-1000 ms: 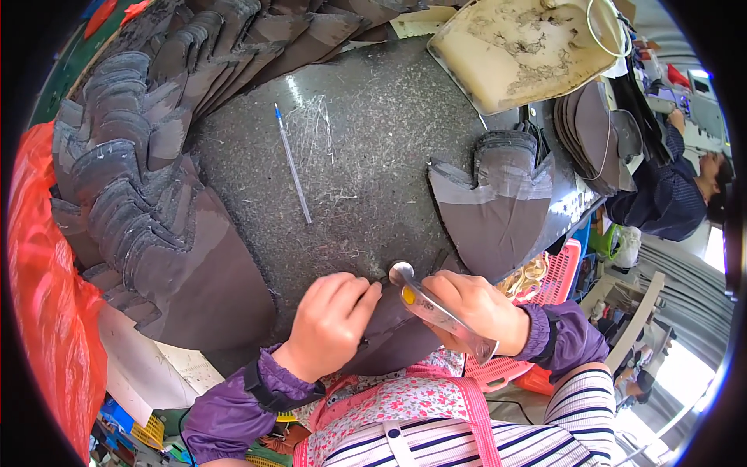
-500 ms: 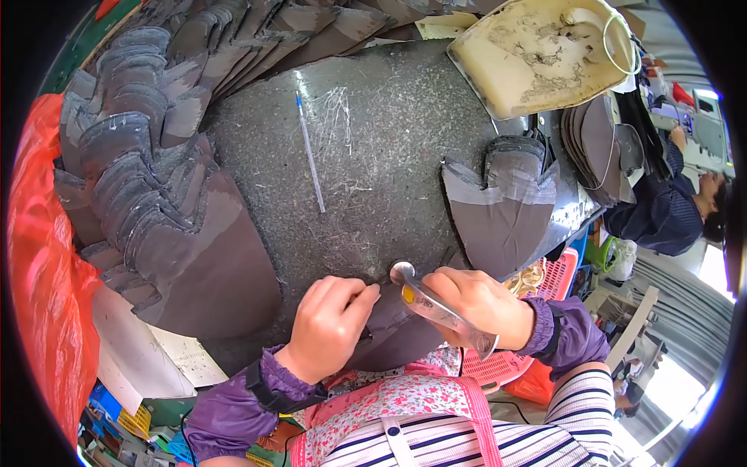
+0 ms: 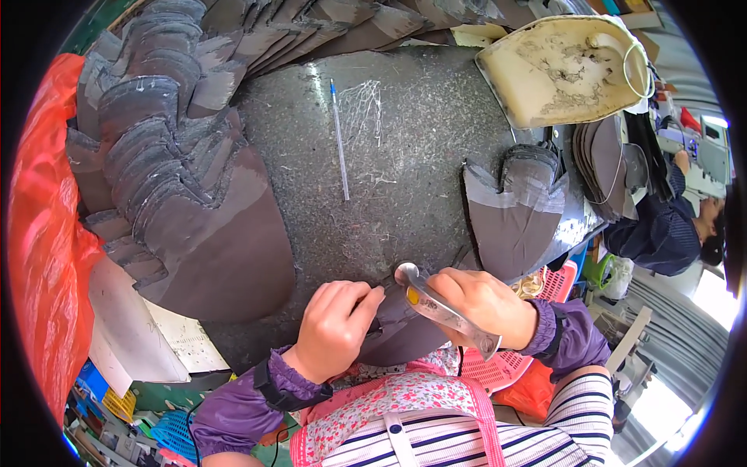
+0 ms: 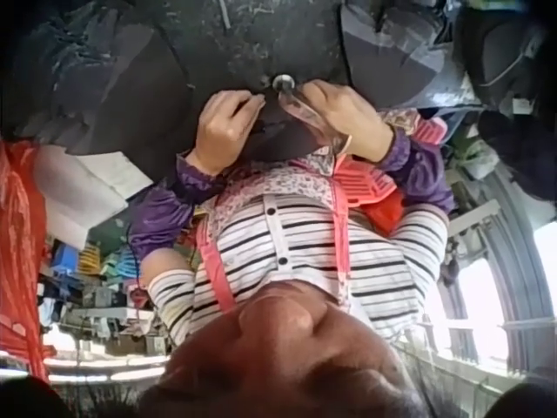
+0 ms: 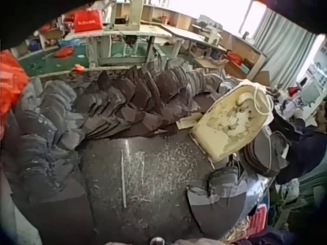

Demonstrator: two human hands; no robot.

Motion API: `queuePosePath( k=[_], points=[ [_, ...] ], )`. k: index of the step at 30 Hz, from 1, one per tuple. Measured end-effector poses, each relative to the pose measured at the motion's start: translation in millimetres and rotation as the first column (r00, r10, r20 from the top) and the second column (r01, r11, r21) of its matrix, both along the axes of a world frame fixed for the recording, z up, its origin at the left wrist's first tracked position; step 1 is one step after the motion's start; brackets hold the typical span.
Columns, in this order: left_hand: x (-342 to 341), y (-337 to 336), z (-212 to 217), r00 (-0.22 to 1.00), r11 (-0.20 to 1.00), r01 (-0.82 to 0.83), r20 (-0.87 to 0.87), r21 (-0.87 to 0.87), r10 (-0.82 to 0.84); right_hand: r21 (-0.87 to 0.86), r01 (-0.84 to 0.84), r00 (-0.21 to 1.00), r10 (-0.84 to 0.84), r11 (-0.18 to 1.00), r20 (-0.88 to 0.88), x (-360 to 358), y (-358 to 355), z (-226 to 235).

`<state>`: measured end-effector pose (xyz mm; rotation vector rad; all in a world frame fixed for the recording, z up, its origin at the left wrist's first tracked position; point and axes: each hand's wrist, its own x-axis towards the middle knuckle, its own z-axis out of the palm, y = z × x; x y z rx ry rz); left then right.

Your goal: The person hammers the edges of shoe components on a stone block, moves the finished pieces to a stack, and picks up new components from a pile.

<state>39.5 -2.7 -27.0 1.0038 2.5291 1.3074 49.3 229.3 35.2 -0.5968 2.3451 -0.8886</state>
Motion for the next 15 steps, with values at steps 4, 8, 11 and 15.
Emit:
queuePosePath(
  k=[4, 8, 11, 15],
  points=[
    [2, 1, 2, 0.998, 0.999, 0.01, -0.063, -0.046, -0.012, 0.005, -0.015, 0.999, 0.015, 1.0, -0.036, -1, -3, 1],
    [1, 1, 5, 0.997, 0.998, 0.039, -0.07, -0.045, -0.042, -0.003, -0.085, 0.996, 0.085, 0.996, 0.026, -4, -8, 2],
    [7, -7, 3, 0.998, 0.998, -0.058, 0.033, -0.033, 0.059, -0.009, -0.064, 0.998, 0.064, 0.998, -0.023, -3, -9, -2],
    [15, -9, -1, 0.996, 0.996, -0.086, -0.008, -0.023, 0.086, 0.012, -0.093, 0.996, 0.093, 0.996, 0.005, -6, -11, 4]
  ],
)
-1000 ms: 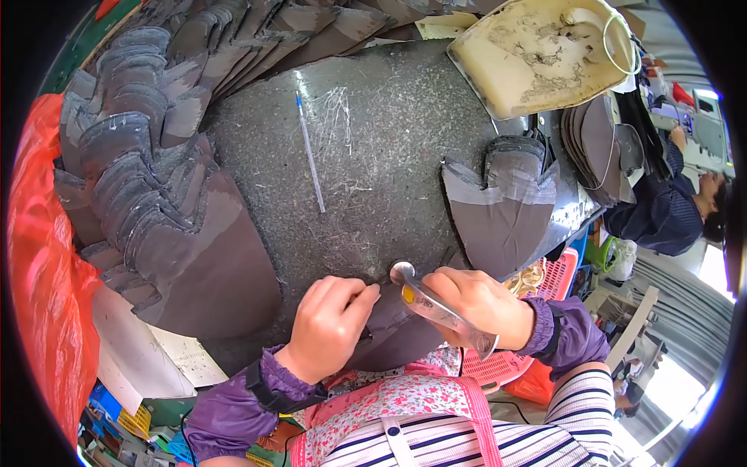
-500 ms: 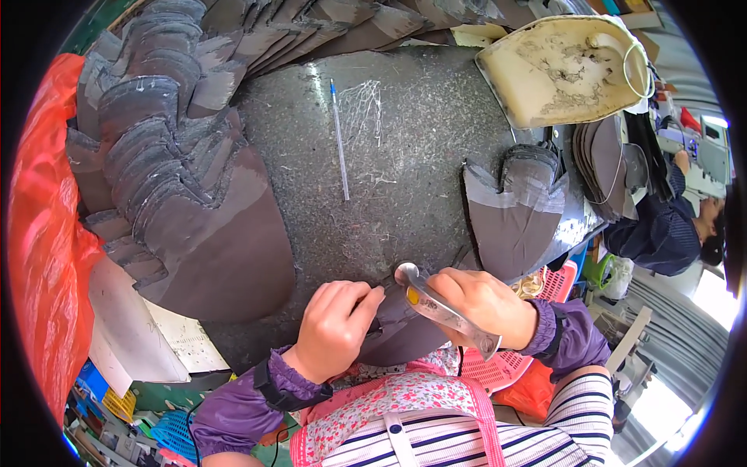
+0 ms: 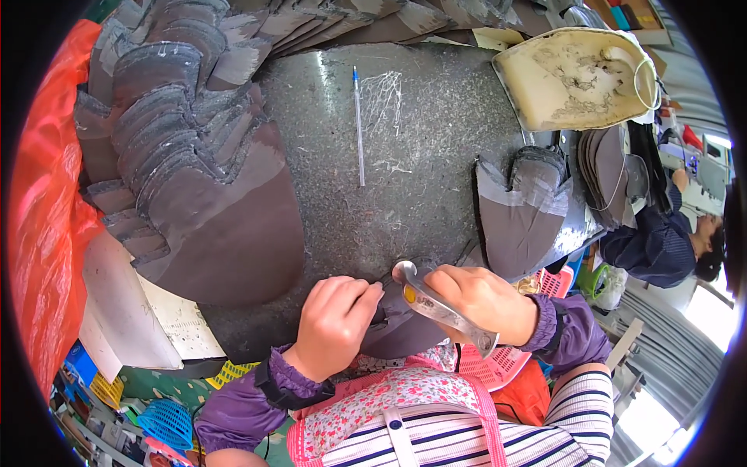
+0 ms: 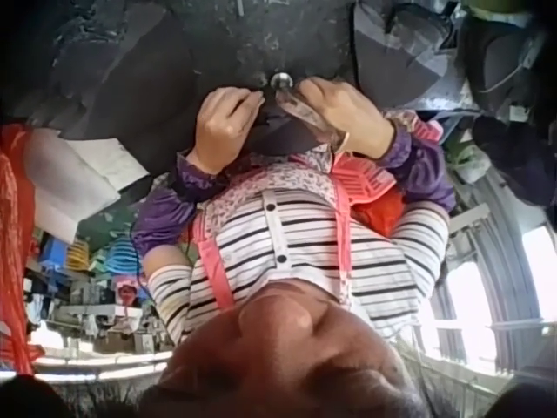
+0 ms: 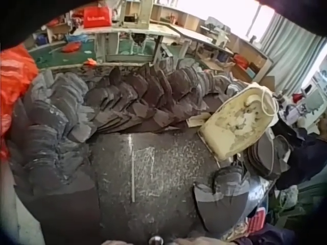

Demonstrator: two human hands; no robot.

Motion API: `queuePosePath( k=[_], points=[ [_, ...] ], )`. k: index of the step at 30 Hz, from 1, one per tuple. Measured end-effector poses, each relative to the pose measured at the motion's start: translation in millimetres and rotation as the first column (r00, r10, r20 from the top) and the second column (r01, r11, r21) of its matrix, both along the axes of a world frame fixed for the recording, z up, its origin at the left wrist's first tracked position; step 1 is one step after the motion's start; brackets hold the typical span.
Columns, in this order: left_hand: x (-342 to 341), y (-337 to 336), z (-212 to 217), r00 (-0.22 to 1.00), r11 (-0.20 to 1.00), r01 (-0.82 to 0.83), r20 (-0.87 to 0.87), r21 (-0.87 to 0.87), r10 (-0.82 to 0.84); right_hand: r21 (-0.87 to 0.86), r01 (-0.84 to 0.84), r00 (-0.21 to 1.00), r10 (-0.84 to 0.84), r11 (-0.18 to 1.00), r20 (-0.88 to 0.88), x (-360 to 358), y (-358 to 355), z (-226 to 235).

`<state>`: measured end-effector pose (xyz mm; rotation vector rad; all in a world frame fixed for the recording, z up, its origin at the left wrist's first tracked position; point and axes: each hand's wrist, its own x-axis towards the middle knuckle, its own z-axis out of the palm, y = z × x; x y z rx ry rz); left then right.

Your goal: The person hammers the edges of shoe components on a stone block, moves the finished pieces to a stack, and picks up new components from a pile.

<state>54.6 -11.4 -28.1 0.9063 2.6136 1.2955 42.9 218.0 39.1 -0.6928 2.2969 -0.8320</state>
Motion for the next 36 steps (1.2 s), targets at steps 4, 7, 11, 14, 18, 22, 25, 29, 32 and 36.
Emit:
queuePosePath(
  k=[4, 7, 11, 14, 18, 22, 25, 29, 32, 36],
  points=[
    [4, 2, 8, 0.992, 0.994, 0.044, -0.116, -0.099, -0.055, -0.027, -0.001, 1.0, 0.0, 1.0, -0.028, -3, -3, 4],
    [3, 2, 8, 0.991, 0.992, 0.048, -0.119, -0.113, -0.062, 0.016, -0.049, 0.998, 0.049, 0.999, 0.025, -4, -7, 3],
    [9, 0, 4, 0.999, 0.999, -0.029, -0.026, -0.029, 0.028, 0.014, -0.069, 0.997, 0.069, 0.997, 0.035, -5, -9, 2],
    [18, 0, 1, 0.988, 0.99, -0.144, 0.048, 0.001, 0.144, 0.002, -0.069, 0.997, 0.069, 0.998, 0.017, -3, -9, 1],
    [25, 3, 1, 0.991, 0.992, -0.127, -0.038, -0.002, 0.127, -0.004, -0.068, 0.998, 0.068, 0.998, -0.013, -2, -9, 2],
    [30, 7, 0, 0.983, 0.984, -0.125, -0.147, -0.127, 0.106, -0.001, -0.077, 0.997, 0.077, 0.997, -0.015, -2, -12, -1],
    [27, 6, 1, 0.989, 0.989, -0.141, -0.043, -0.045, 0.139, 0.029, -0.099, 0.995, 0.098, 0.995, 0.008, -1, -13, -3],
    [37, 5, 2, 0.959, 0.961, -0.275, 0.065, -0.043, 0.277, 0.003, -0.096, 0.995, 0.096, 0.995, 0.008, -3, -14, -1],
    [38, 8, -1, 0.957, 0.958, -0.287, 0.033, -0.011, 0.287, -0.005, -0.073, 0.997, 0.073, 0.997, 0.013, -2, -14, -1],
    [38, 10, 1, 0.96, 0.96, -0.28, -0.009, -0.022, 0.28, 0.003, -0.073, 0.997, 0.073, 0.997, -0.001, -1, -14, -1]
  ],
)
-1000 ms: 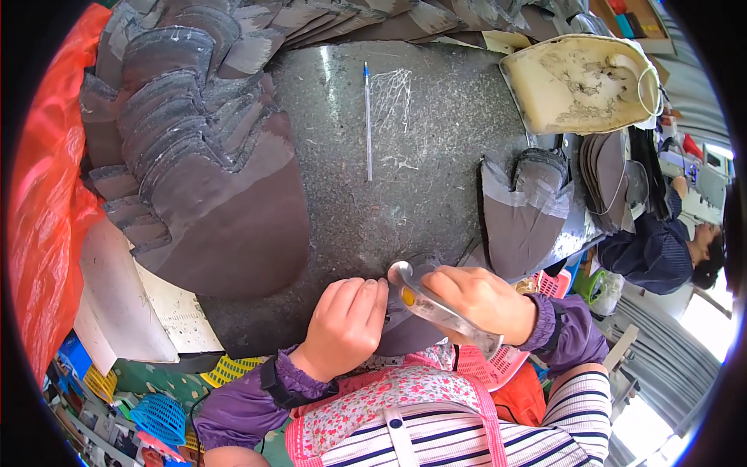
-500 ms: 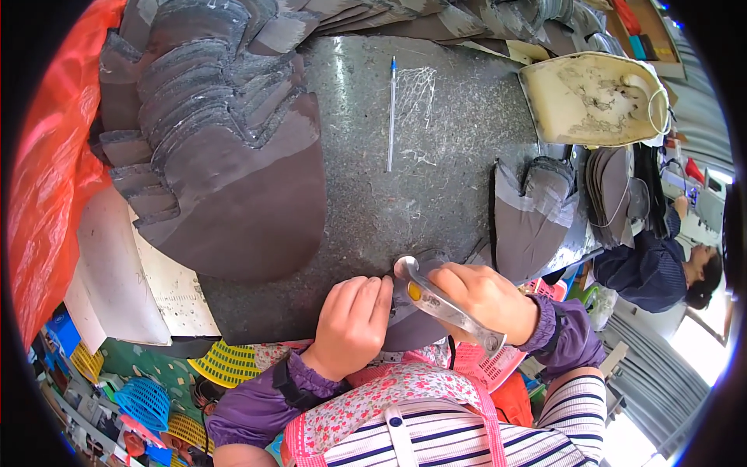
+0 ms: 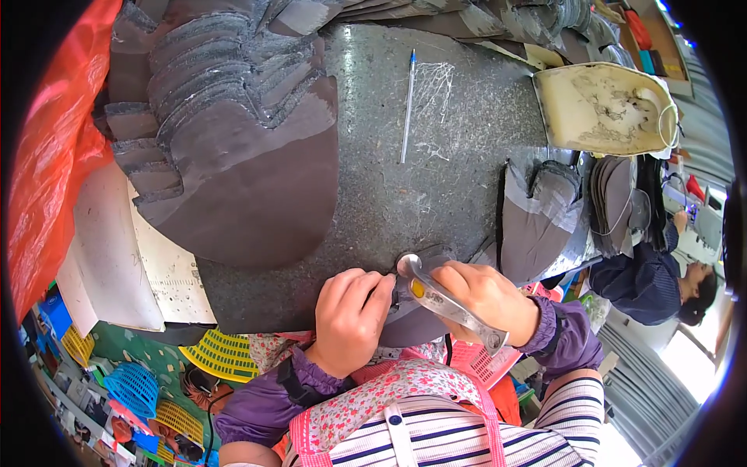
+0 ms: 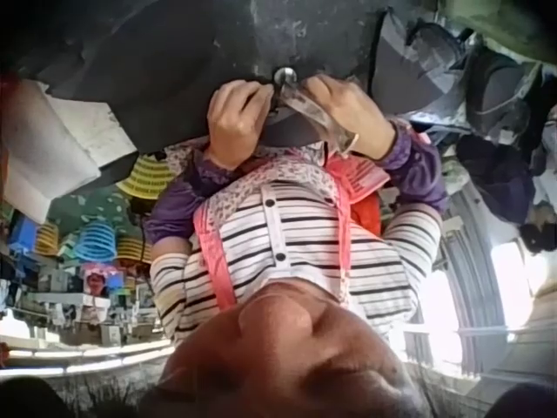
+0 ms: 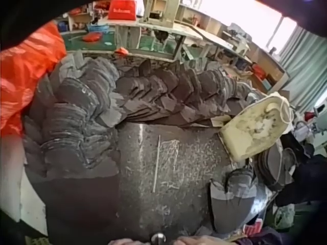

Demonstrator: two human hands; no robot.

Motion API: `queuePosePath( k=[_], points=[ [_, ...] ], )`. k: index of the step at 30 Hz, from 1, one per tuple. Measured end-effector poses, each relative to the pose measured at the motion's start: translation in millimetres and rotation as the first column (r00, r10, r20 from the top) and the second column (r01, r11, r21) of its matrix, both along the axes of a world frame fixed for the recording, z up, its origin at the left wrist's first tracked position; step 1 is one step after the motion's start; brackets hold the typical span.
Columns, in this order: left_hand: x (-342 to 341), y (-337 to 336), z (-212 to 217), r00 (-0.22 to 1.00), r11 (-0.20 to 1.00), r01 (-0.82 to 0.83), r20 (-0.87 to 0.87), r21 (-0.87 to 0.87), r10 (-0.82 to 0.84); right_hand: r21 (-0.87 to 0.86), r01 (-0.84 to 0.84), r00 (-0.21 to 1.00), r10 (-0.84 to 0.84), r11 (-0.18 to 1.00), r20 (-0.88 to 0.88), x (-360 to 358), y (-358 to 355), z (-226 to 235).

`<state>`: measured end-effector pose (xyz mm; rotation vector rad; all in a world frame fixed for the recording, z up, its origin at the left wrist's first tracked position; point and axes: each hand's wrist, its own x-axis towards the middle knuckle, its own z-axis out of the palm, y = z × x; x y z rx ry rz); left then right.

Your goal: The person hammers the edges of shoe components on a stone block, moves the finished pieces to a stack, and picks up new components from a pile.

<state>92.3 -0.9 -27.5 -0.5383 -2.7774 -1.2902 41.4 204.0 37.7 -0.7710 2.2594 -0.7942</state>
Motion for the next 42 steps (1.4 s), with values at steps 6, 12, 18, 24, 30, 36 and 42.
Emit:
queuePosePath(
  k=[6, 12, 18, 24, 30, 36, 42],
  points=[
    [2, 5, 8, 1.0, 0.994, 0.006, -0.027, -0.111, -0.009, 0.014, -0.027, 0.999, 0.027, 1.0, -0.045, -1, -2, -1],
    [8, 3, -4, 0.999, 0.995, -0.052, 0.013, 0.088, 0.051, 0.045, -0.035, 0.999, 0.036, 0.998, -0.016, -1, -3, 0],
    [11, 0, -8, 0.999, 0.984, -0.017, -0.041, 0.18, 0.025, 0.029, -0.027, 0.999, 0.028, 0.999, -0.024, 2, -2, -3],
    [12, 11, 3, 0.962, 0.965, 0.112, -0.217, -0.238, -0.166, 0.003, -0.026, 0.999, 0.026, 1.0, -0.046, -1, -1, -1],
    [16, 19, 9, 0.925, 0.874, 0.113, -0.272, -0.472, -0.267, 0.094, -0.065, 0.998, 0.065, 0.993, 0.008, -1, 4, 5],
    [-1, 0, 14, 0.947, 0.941, 0.219, -0.174, -0.259, -0.269, 0.019, 0.16, 0.893, -0.136, 0.987, -0.429, -4, 4, -13],
    [-95, -54, 26, 0.871, 0.863, -0.304, -0.485, -0.404, 0.08, -0.04, 0.239, 0.885, -0.234, 0.97, -0.403, 16, -4, -27]
  ],
)
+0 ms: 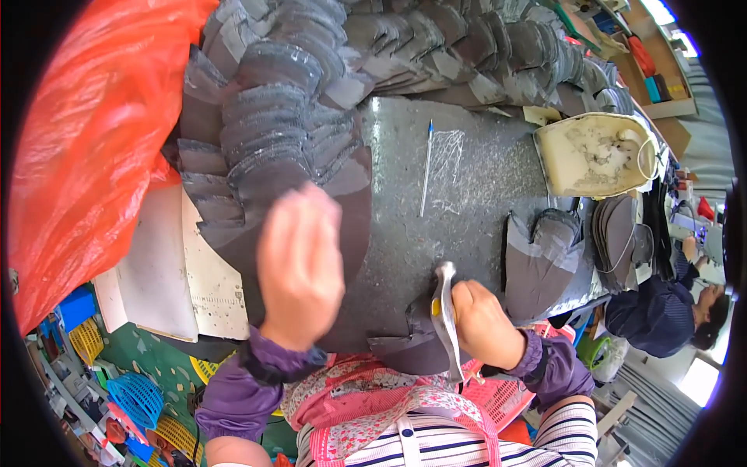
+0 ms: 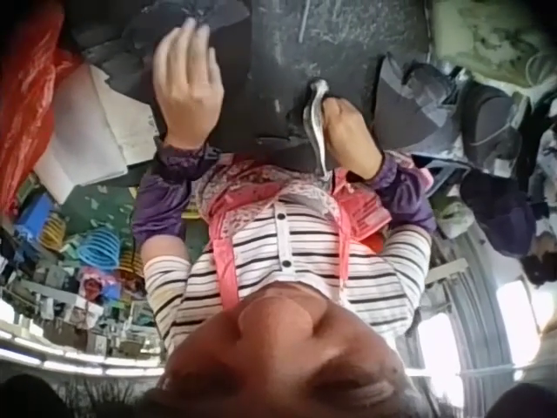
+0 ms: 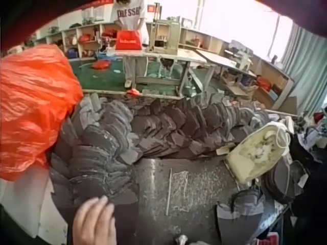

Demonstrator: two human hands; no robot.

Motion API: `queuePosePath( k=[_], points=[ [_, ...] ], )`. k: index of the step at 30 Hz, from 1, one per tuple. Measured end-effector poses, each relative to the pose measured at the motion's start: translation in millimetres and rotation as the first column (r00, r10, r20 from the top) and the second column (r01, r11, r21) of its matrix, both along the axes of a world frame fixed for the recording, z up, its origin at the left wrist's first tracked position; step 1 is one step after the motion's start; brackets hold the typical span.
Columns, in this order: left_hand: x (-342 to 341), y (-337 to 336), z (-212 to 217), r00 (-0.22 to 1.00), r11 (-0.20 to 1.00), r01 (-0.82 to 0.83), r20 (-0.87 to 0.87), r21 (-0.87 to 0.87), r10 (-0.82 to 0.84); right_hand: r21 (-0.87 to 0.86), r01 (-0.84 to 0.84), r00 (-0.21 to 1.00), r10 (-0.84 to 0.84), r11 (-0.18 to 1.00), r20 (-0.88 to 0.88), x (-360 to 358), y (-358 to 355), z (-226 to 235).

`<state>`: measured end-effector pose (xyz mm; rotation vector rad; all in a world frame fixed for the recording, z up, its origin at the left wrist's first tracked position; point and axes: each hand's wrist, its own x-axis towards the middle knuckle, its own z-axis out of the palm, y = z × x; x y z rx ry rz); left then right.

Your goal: The person hammers the edges of shoe components on a stone block, moves the finished pieces to a stack, and picks up new components from a pile.

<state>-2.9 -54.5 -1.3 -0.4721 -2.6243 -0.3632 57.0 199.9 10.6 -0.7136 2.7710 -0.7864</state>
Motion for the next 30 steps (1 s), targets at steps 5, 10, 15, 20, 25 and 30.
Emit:
queuePosePath(
  k=[5, 10, 15, 20, 25, 30],
  points=[
    [-41, -42, 2, 0.955, 0.956, -0.294, -0.036, 0.007, 0.294, 0.016, 0.047, 0.985, -0.049, 0.999, 0.163, -6, 31, 33],
    [-43, -45, 12, 0.934, 0.931, -0.346, 0.138, 0.113, 0.33, 0.252, 0.437, 0.899, -0.423, 0.863, -0.11, -25, 121, 28],
    [-44, -61, 17, 0.901, 0.938, -0.263, 0.405, 0.227, 0.155, 0.14, 0.583, 0.778, -0.5, 0.8, -0.38, -29, 122, 30],
    [-36, -61, 45, 0.818, 0.917, -0.146, 0.567, 0.371, -0.099, 0.08, 0.488, 0.853, -0.455, 0.869, -0.256, -22, 89, 49],
    [-16, -61, 50, 0.756, 0.759, -0.241, 0.608, 0.605, -0.245, -0.014, 0.447, 0.888, -0.446, 0.894, -0.116, -20, 67, 67],
    [-7, -39, 48, 0.676, 0.828, 0.142, 0.558, 0.543, -0.481, -0.026, 0.386, 0.92, -0.387, 0.922, -0.061, -14, 65, 72]
  ],
)
